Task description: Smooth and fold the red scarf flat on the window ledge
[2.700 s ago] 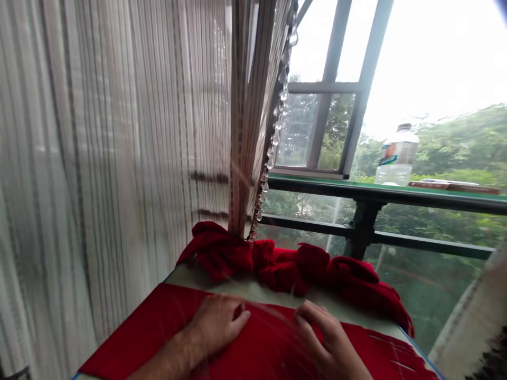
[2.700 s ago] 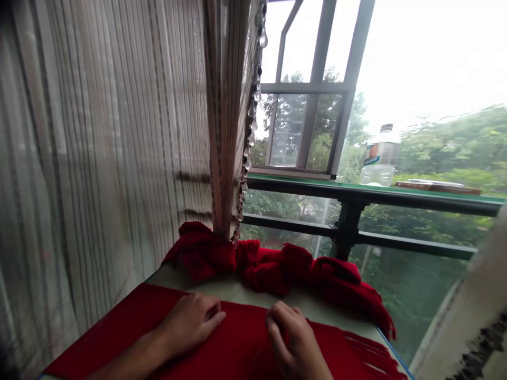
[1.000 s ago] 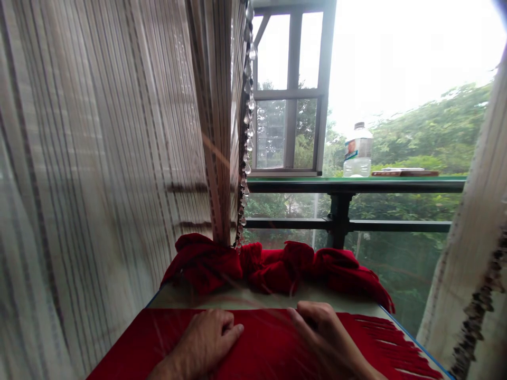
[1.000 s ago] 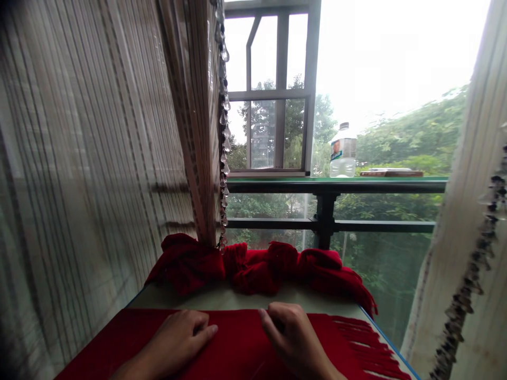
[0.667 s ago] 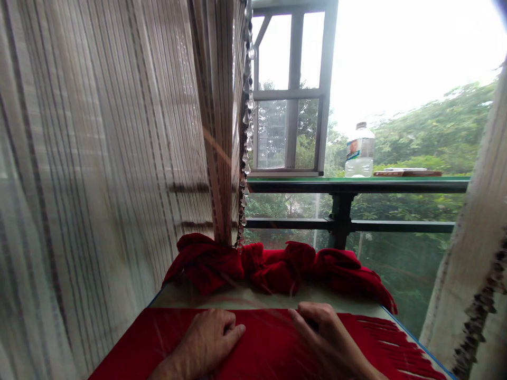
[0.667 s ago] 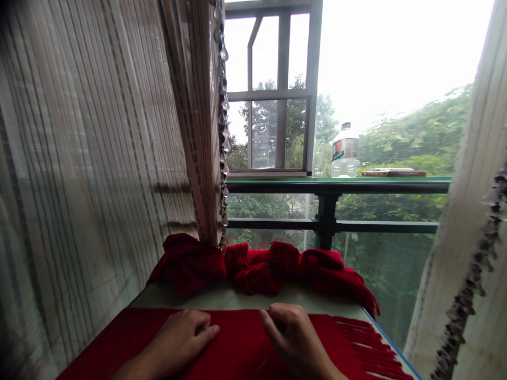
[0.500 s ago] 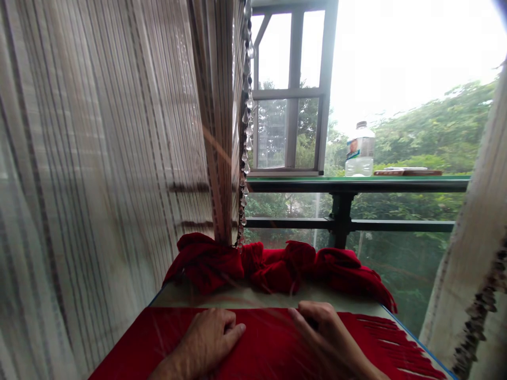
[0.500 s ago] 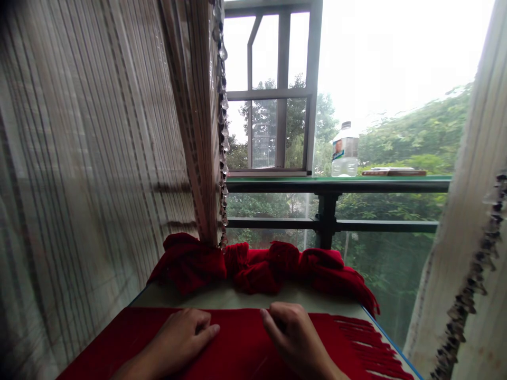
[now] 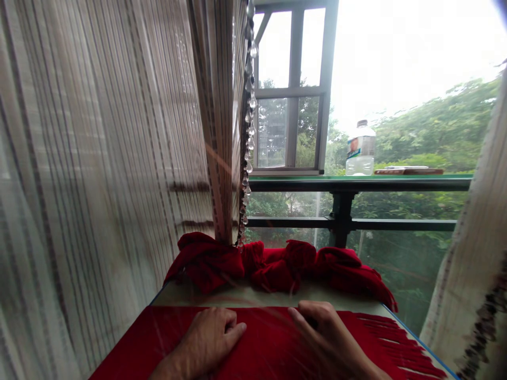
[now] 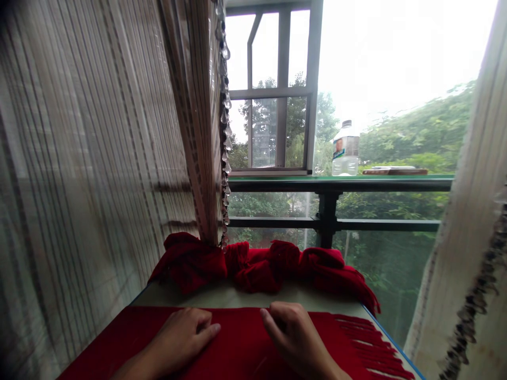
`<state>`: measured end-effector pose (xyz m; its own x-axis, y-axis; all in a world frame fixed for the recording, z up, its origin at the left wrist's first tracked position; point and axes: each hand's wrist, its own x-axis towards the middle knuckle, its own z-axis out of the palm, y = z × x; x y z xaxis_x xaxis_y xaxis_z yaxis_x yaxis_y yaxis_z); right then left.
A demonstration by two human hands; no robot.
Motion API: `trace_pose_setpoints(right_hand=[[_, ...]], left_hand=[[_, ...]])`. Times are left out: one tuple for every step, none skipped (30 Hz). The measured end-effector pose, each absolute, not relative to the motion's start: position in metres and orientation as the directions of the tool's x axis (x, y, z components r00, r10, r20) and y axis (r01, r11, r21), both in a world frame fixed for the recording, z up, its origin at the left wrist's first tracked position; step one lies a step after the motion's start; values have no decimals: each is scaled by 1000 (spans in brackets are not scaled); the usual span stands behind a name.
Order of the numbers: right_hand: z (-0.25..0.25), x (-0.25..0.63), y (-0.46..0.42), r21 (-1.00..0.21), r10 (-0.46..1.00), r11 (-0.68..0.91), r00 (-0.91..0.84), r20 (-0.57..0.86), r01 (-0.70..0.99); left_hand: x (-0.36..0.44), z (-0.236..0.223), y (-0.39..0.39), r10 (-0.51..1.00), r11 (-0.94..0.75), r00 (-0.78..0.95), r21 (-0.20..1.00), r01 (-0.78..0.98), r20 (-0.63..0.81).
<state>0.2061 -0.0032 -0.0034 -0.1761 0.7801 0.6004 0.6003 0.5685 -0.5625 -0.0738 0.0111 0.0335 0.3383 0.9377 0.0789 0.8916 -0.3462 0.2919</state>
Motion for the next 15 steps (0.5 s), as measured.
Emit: trace_pose_setpoints(right_hand=[[-4,206,-3,-563,781,567,-174,600,601],[-5,207,-2,-564,781,566,-173,600,602],[-6,207,-2,-564,781,566,-172,600,601],[-7,207,-1,-565,781,566,-171,601,600],[-8,207,-1,-566,781,568,-173,601,598],[-9,208,0,-567,779,571,-175,601,594],[-10,208,0,-568,778,574,-178,603,590],[-11,209,0,-568,776,578,-180,604,585],[-12,209,1,-569,775,583,-184,605,580],[-13,209,1,-569,773,587,-189,606,576],[-13,210,1,-569,772,589,-192,606,574],[-13,210,1,-569,772,590,-194,605,573],[-13,210,2,-567,773,590,-197,604,574],[-13,210,2,-566,773,590,-199,603,577],[-13,210,1,-562,772,590,-201,603,580]], left_hand=[[-74,34,11,938,-345,338,289,893,75],[-74,34,11,939,-342,336,288,894,72],[-74,34,11,940,-340,335,289,895,68],[-74,34,11,941,-337,333,293,895,68],[-74,33,11,941,-335,330,298,894,70],[-74,33,11,942,-334,328,304,892,71],[-74,32,11,942,-334,328,309,891,73],[-74,31,12,942,-334,328,312,889,74],[-74,30,12,942,-334,328,314,889,74],[-75,29,12,942,-334,328,314,889,76],[-75,28,12,942,-335,328,313,889,77],[-75,28,12,941,-336,328,312,889,78],[-75,27,12,941,-336,328,313,889,78],[-76,27,12,941,-336,328,313,888,79],[-76,27,12,941,-336,328,314,888,79]])
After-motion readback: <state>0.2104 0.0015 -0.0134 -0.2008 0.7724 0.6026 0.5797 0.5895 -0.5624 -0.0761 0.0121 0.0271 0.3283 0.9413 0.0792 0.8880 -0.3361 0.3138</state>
